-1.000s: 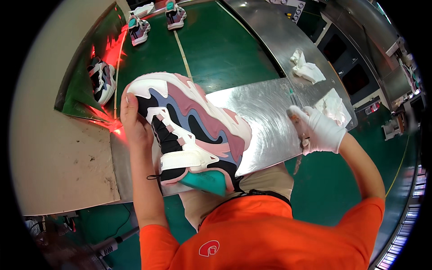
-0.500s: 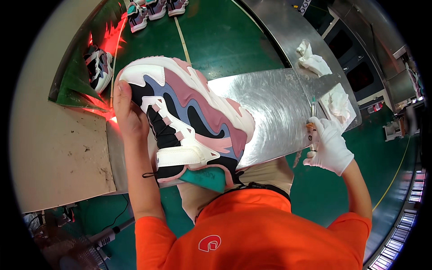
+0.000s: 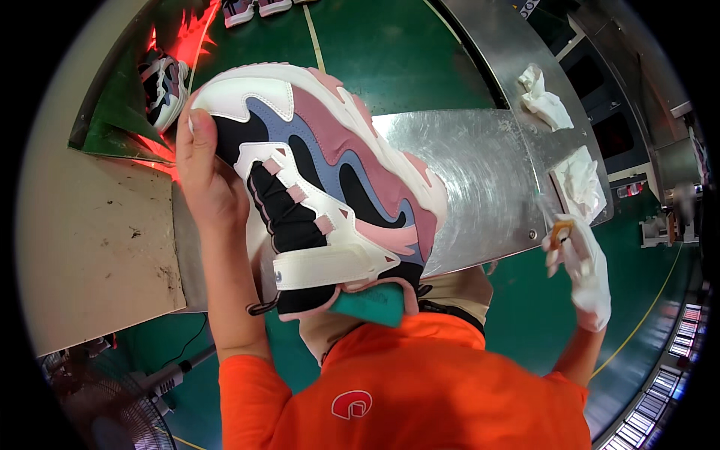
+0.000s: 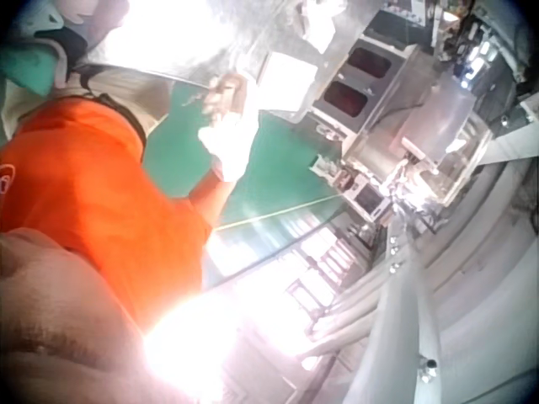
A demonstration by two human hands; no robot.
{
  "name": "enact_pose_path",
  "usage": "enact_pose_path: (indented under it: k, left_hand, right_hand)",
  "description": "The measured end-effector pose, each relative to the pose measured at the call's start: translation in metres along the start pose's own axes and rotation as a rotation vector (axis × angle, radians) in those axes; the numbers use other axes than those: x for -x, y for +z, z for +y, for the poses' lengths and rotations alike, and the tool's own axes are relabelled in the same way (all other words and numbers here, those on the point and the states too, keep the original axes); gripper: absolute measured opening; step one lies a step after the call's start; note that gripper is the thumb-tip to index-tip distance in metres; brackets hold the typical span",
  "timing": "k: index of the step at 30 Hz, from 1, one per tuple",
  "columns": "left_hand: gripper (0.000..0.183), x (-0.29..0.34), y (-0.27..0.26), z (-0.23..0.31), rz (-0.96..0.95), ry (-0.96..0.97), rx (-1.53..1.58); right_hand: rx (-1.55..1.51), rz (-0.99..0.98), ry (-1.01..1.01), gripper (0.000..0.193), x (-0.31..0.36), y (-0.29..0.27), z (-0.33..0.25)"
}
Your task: The person injects a liquid into the midsole of a sneaker using a syringe. They handle multiple shoes on a conveyor belt, picking them up, injecting the sole, and placing them back down. The person wears gloves and an orange shirt while working in a factory setting.
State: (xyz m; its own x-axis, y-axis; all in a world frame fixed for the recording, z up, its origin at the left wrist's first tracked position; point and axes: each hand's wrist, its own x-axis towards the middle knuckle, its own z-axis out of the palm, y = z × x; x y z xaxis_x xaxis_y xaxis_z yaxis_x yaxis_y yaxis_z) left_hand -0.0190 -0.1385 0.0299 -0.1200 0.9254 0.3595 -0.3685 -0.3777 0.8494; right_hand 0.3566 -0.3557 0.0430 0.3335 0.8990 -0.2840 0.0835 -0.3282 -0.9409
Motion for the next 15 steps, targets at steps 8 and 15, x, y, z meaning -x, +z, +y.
enact_pose_path:
  k: [8,15]
  left_hand:
    - [0.041,0.003,0.003,0.005,0.031,0.010,-0.031]
    - [0.042,-0.002,-0.004,0.001,-0.005,0.000,-0.005]
  right_hand:
    - [-0.573,-0.602,-0.364,0.063,-0.009,0.092,-0.026]
    - [-0.683,-0.589,-0.397,0.051,-0.027,0.103,0.004]
